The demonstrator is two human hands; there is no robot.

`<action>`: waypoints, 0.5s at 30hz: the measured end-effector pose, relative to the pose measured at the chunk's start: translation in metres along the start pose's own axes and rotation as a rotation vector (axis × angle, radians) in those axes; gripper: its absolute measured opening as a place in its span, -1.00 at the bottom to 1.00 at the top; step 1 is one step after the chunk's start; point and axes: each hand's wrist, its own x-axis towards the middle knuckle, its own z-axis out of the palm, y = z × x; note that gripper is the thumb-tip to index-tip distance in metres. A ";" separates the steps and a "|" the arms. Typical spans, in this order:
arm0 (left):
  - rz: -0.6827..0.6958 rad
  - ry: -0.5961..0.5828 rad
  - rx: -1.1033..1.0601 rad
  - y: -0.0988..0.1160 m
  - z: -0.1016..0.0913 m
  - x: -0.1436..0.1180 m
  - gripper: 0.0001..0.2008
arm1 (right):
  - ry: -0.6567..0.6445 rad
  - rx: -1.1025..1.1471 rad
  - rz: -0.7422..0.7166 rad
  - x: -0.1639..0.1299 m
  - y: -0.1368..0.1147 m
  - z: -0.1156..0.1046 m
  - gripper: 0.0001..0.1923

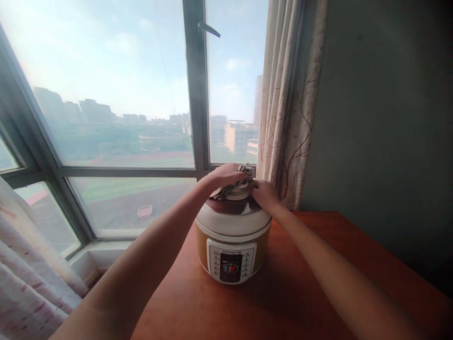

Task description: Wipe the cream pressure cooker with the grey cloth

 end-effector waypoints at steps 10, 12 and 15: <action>-0.152 0.113 -0.442 -0.085 -0.005 -0.012 -0.67 | 0.011 0.007 0.015 0.001 0.003 0.004 -0.68; -0.257 0.126 -0.414 -0.095 -0.002 -0.021 -0.71 | 0.012 0.011 0.018 0.001 0.003 0.004 -0.69; -0.392 0.151 -0.430 -0.108 0.001 -0.043 -0.71 | 0.012 0.015 0.024 0.001 0.003 0.004 -0.69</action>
